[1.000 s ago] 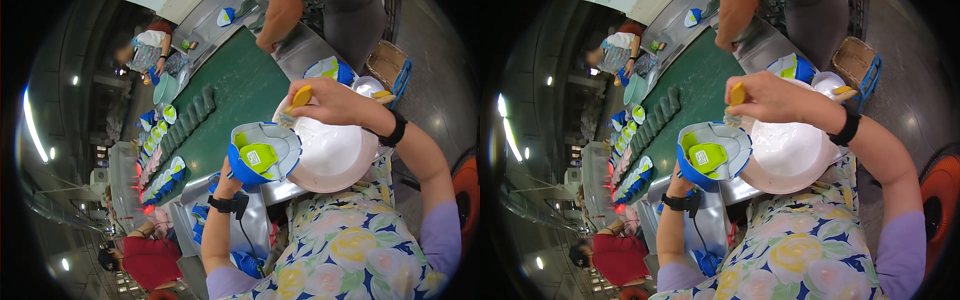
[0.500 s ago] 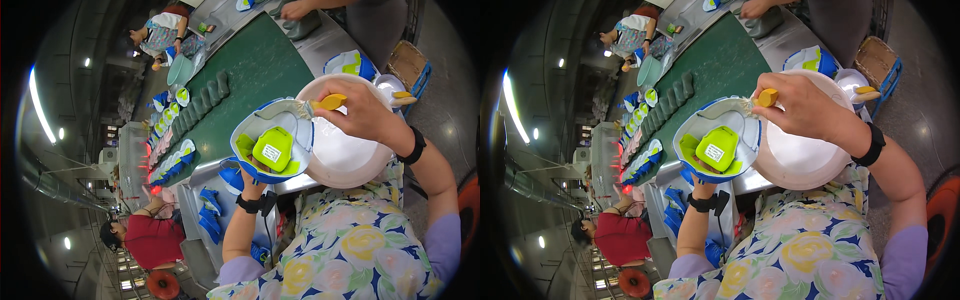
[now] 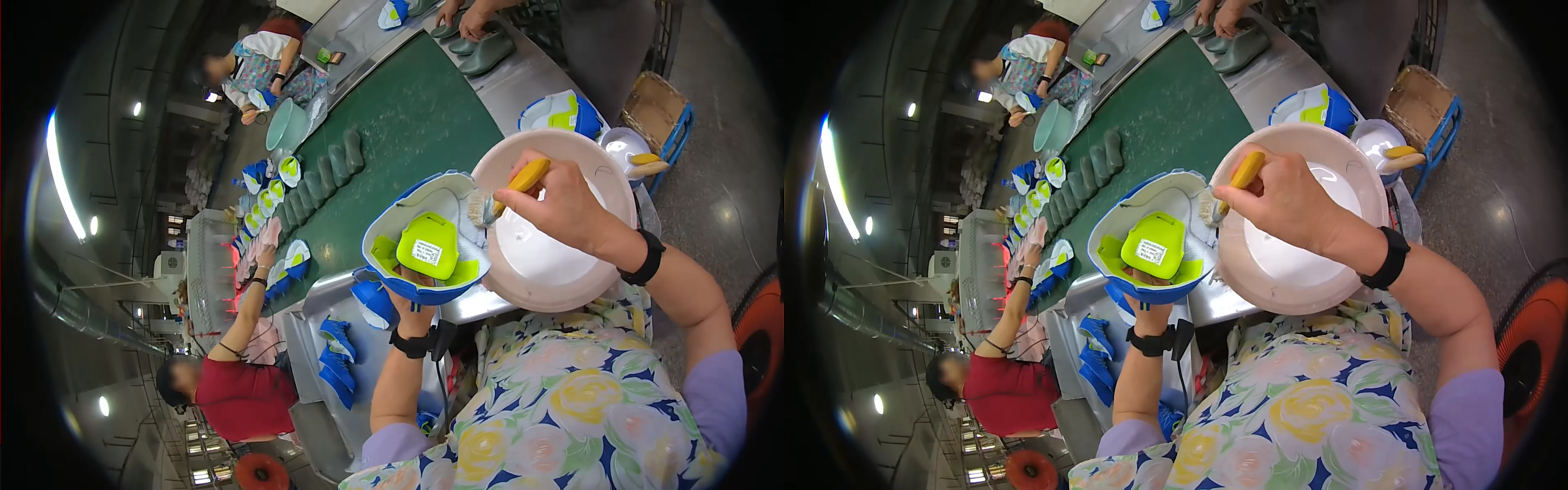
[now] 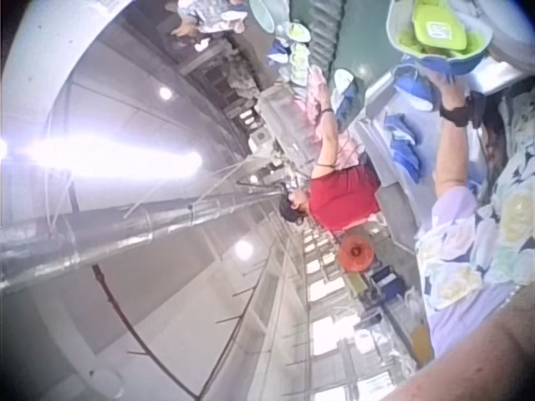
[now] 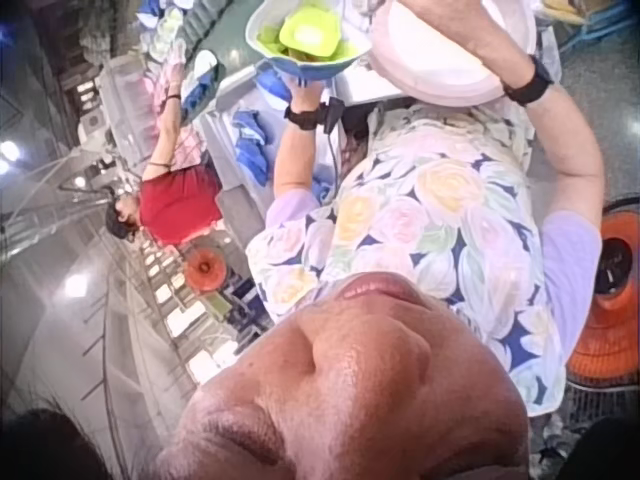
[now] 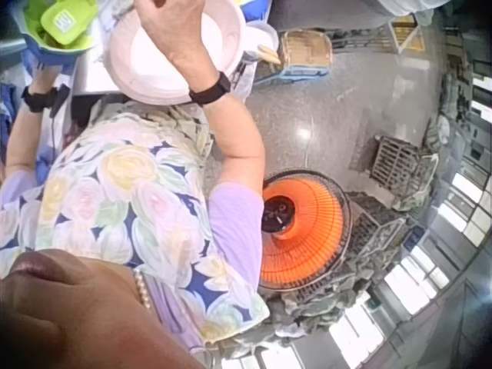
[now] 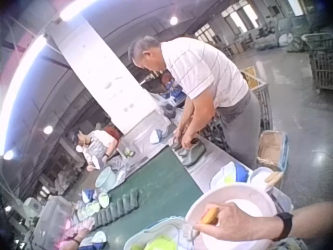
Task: The person uses a paintbrush to apply white paint to the inner sole of blue and green slippers on a factory assembly line. They repeatedly pick up a slipper, dip the brush into a bowl of white paint, and apply the paint to the sole before placing the slipper back on the conveyor belt.
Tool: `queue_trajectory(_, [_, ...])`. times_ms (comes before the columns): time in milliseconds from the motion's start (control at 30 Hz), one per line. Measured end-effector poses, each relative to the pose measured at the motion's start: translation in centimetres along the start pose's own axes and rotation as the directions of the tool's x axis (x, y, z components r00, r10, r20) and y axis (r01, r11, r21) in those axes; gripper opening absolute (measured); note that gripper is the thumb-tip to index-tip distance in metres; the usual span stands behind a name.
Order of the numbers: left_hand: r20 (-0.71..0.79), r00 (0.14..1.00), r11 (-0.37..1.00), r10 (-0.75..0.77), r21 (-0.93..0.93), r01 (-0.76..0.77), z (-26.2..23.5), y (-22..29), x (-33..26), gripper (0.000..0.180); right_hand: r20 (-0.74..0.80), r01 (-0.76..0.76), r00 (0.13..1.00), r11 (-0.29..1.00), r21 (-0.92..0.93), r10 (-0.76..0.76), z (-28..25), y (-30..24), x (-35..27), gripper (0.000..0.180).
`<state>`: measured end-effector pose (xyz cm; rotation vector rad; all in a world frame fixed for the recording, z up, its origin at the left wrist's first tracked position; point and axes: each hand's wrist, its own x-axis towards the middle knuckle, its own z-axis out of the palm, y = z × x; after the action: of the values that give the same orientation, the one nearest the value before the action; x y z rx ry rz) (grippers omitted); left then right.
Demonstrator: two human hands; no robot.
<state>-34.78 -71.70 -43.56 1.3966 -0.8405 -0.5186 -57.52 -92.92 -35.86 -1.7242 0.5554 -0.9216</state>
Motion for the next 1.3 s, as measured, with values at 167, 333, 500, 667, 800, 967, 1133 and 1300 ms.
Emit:
queue_trajectory(167, [-0.095,0.985,0.912,-0.141,-0.400,0.092,1.2,1.5,0.1,0.036,0.043,-0.196,0.980,0.973,0.119,0.192,0.9,0.6,-0.2,0.025])
queue_trajectory(333, [-0.139,0.956,0.779,-0.258,-0.615,0.120,2.0,2.3,1.7,0.045,0.074,-0.265,0.964,0.942,0.205,0.254,-0.1,1.7,-0.1,0.018])
queue_trajectory(500, [-0.090,0.994,0.927,0.058,-0.364,-0.087,2.3,2.0,1.1,0.040,-0.008,-0.068,0.997,0.972,0.226,0.072,0.4,0.4,-1.3,0.016])
queue_trajectory(667, [-0.057,0.983,0.948,0.172,-0.263,-0.181,2.5,2.3,0.9,0.042,0.042,-0.166,0.986,0.966,0.201,0.161,0.4,-0.3,-0.3,0.018])
queue_trajectory(800, [-0.082,0.949,0.950,0.306,-0.039,-0.309,1.2,1.1,0.9,0.035,0.131,-0.259,0.962,0.953,0.157,0.240,1.3,0.3,0.6,0.024])
queue_trajectory(967, [0.079,0.771,0.703,0.632,0.360,-0.613,1.2,3.0,1.9,0.032,0.166,-0.225,0.964,0.969,0.097,0.208,1.2,-1.2,0.0,0.032])
queue_trajectory(1133, [0.254,0.648,0.390,0.718,0.624,-0.677,3.0,5.8,2.6,0.044,0.233,-0.286,0.935,0.957,0.041,0.269,1.2,-1.0,-1.0,0.022])
queue_trajectory(1300, [0.337,0.609,0.286,0.718,0.655,-0.699,3.0,6.3,3.7,0.041,0.262,-0.374,0.912,0.904,0.209,0.317,1.1,-2.6,-1.8,0.032])
